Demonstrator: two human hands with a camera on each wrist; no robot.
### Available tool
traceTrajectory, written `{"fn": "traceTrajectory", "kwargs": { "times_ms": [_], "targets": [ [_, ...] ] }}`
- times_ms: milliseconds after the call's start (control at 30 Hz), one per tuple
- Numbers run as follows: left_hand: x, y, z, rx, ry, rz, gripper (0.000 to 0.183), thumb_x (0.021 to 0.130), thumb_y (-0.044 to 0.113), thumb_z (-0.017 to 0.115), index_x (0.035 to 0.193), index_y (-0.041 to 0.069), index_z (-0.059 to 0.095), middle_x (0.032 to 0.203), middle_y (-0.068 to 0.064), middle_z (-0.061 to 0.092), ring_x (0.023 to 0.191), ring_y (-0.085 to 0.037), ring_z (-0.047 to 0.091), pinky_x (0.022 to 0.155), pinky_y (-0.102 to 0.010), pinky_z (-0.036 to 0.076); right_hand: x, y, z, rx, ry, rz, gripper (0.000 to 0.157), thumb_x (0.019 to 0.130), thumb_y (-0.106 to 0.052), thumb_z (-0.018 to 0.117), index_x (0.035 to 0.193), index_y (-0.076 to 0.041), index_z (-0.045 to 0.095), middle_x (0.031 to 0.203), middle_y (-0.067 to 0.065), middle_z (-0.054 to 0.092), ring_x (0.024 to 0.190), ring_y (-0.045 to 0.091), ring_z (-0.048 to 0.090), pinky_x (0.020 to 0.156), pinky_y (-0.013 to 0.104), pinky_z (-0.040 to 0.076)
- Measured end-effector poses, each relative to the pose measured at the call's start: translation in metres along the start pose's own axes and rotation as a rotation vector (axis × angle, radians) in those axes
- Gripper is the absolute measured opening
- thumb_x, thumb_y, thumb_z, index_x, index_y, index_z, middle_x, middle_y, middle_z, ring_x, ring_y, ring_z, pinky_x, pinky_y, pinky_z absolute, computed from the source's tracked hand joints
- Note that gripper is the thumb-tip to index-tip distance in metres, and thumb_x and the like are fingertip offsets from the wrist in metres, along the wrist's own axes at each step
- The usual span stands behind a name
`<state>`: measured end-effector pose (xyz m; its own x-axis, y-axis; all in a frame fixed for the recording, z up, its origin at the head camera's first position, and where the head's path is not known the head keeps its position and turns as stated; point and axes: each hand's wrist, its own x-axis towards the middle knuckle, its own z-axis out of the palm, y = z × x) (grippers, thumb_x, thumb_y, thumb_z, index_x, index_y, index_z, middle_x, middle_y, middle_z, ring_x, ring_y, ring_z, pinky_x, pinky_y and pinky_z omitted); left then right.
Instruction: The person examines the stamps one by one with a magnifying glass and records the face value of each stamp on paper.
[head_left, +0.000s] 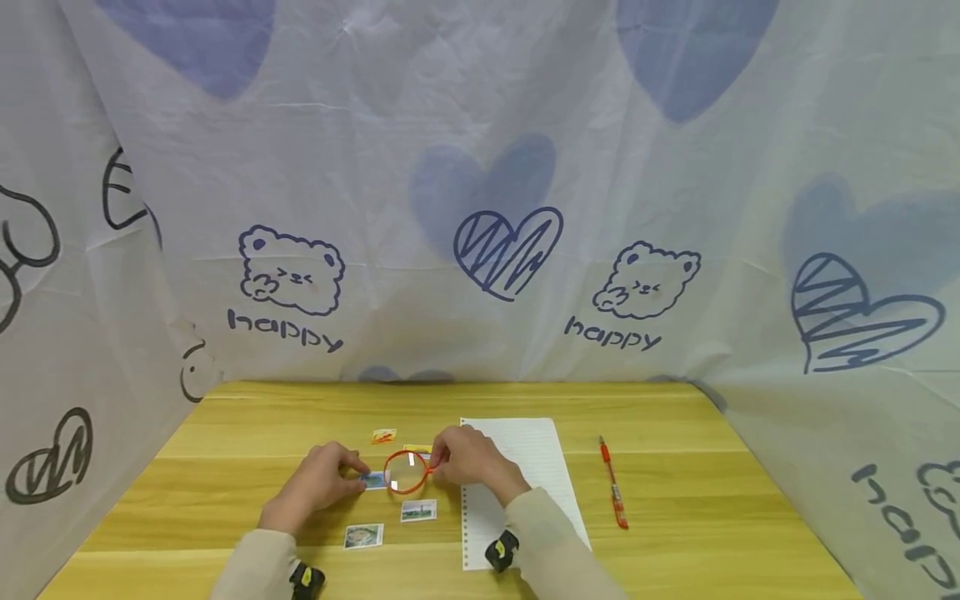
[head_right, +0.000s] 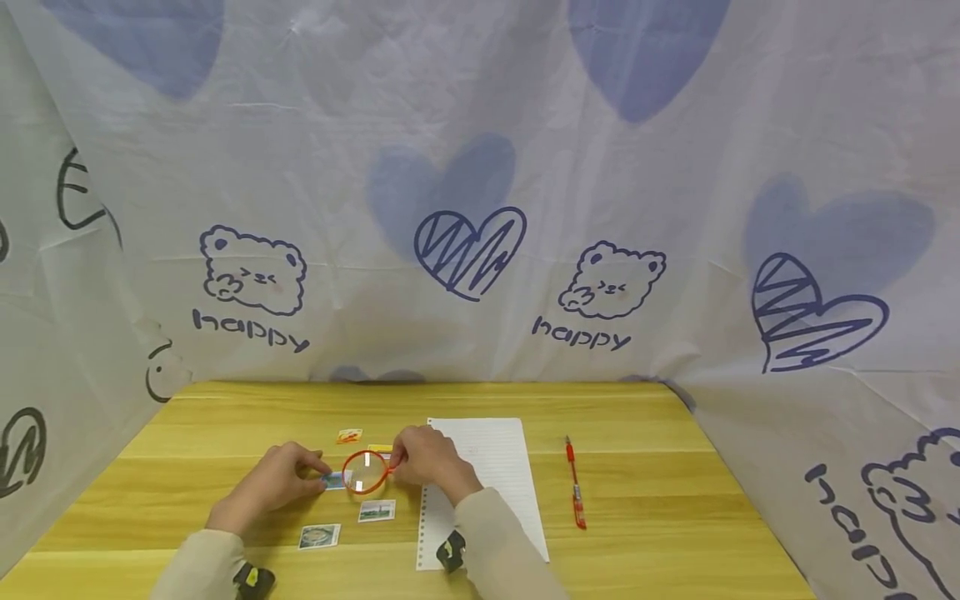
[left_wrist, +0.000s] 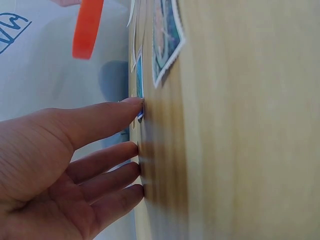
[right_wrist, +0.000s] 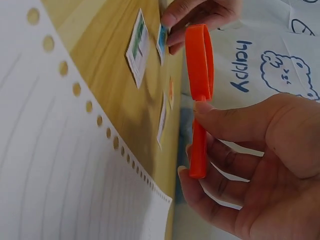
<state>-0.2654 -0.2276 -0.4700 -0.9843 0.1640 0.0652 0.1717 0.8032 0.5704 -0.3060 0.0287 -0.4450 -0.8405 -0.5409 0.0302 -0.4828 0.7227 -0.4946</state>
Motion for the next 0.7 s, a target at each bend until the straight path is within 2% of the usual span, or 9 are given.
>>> {"fn": "traceTrajectory", "kwargs": {
  "times_ms": [200,367,700],
  "targets": [
    [0.0,0.001,0.0,0.009,0.0,-0.004,0.014,0.083,0.004,0.083,0.096,0.011,0.082,0.128,-0.026,0.07,0.126,-0.048,0.061,0.109,-0.062,0.046,-0.009,0.015,-0.013,0.004,0.018,-0.03,0.008,0.087,-0.007,0.08,0.084,-0.012,0.074,0.081,-0.003,0.07,0.071,0.006,0.053,0.067,0.023,0.045],
    [0.0,0.003,0.0,0.008,-0.007,-0.01,0.014,0.084,0.004,0.082,0.096,0.011,0.082,0.129,-0.026,0.07,0.127,-0.049,0.06,0.109,-0.062,0.046,-0.02,0.029,-0.027,0.005,0.049,-0.03,0.009,0.087,-0.006,0.08,0.082,-0.01,0.073,0.08,-0.002,0.069,0.072,0.009,0.053,0.067,0.026,0.045],
    [0.0,0.002,-0.001,-0.001,-0.018,-0.019,0.015,0.084,0.004,0.082,0.098,0.009,0.082,0.132,-0.027,0.068,0.131,-0.051,0.056,0.111,-0.064,0.043,-0.046,0.06,-0.05,0.033,0.102,0.031,0.012,0.085,-0.002,0.08,0.08,-0.009,0.071,0.079,-0.002,0.067,0.073,0.011,0.055,0.067,0.028,0.047]
  ]
}}
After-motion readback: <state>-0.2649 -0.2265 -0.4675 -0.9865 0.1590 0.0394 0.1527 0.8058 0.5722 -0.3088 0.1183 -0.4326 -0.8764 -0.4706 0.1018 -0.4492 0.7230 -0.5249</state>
